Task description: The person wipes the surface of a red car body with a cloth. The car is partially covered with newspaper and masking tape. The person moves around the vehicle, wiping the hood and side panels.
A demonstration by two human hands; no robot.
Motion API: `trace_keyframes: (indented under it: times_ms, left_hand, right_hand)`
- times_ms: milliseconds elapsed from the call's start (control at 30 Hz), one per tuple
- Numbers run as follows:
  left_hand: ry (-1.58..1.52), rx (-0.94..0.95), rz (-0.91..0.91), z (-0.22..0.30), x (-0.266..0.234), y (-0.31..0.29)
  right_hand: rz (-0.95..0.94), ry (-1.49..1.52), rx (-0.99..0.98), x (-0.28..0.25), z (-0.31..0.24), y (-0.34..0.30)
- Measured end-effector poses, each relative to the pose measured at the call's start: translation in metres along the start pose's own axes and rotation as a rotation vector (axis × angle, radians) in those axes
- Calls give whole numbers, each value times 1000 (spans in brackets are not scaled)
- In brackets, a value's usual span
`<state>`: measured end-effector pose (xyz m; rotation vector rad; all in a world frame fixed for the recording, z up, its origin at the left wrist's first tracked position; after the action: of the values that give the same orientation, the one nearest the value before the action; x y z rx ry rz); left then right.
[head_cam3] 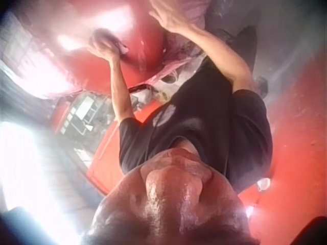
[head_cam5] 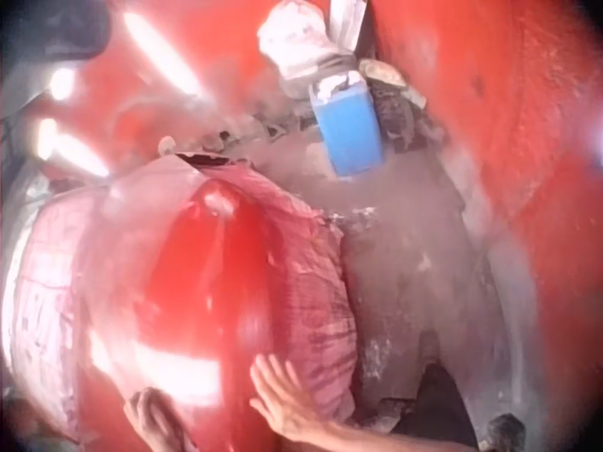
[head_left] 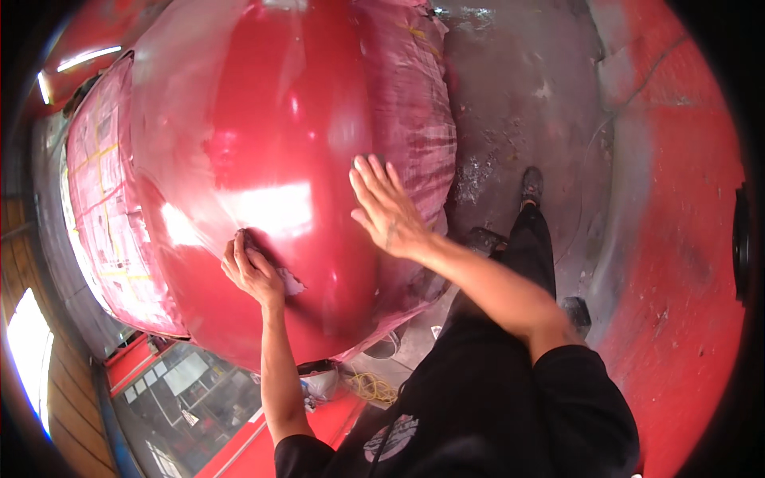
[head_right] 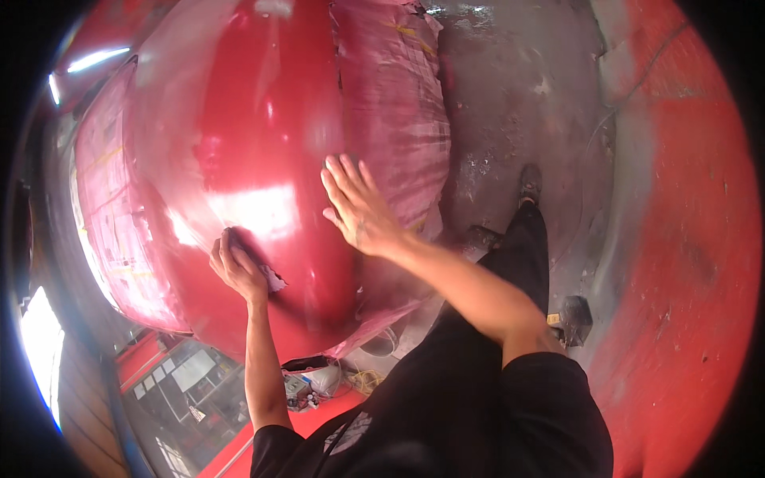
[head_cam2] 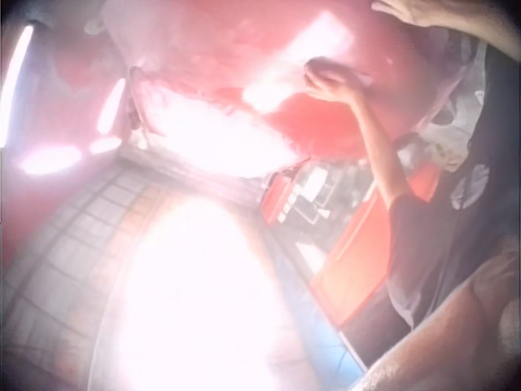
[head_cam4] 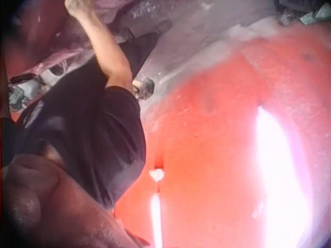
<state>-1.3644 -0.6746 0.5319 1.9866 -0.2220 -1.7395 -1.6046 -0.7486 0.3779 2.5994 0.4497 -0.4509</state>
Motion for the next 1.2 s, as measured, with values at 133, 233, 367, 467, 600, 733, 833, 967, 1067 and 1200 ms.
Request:
trace_keyframes:
  times_ms: [133,233,367,467,600,733,833,967,1067,1200]
  left_hand:
    - [-30,17,2,6,7,5]
    - [-39,15,-8,4,5,3]
    - [-15,-8,6,-5,0,0]
    - [-28,-2,-8,-3,3,1]
    - [-1,14,-18,11,6,9]
    - [53,-37,-21,-1,1,-3]
    - [84,-49,-61,1,5,0]
    - [122,23,-58,14,10,8]
    - [-4,123,-25,49,10,29]
    - [-261,315,37,165,36,128]
  right_hand:
    - [140,-207,-55,-59,70,124]
    - [202,-165,13,-53,69,125]
    - [29,26,-40,7,-5,2]
    - [15,-158,-63,-12,24,40]
    - [265,-137,30,-64,91,129]
    - [53,13,32,-5,25,26]
    - [30,24,-3,-8,37,26]
    - [124,-66,-17,-64,101,136]
    - [71,248,97,-93,132,123]
    - [91,320,494,-161,197,-30]
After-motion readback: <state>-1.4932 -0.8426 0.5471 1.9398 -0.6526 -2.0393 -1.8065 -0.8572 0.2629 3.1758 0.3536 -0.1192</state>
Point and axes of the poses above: each hand's wrist, its own y-axis towards the middle knuckle, its own x-axis out of the palm, z = x × y, the point moved 10 cm from there along y, towards the middle knuckle, and after that the axes turned 6 degrees about -x, right-handed, at the moved point
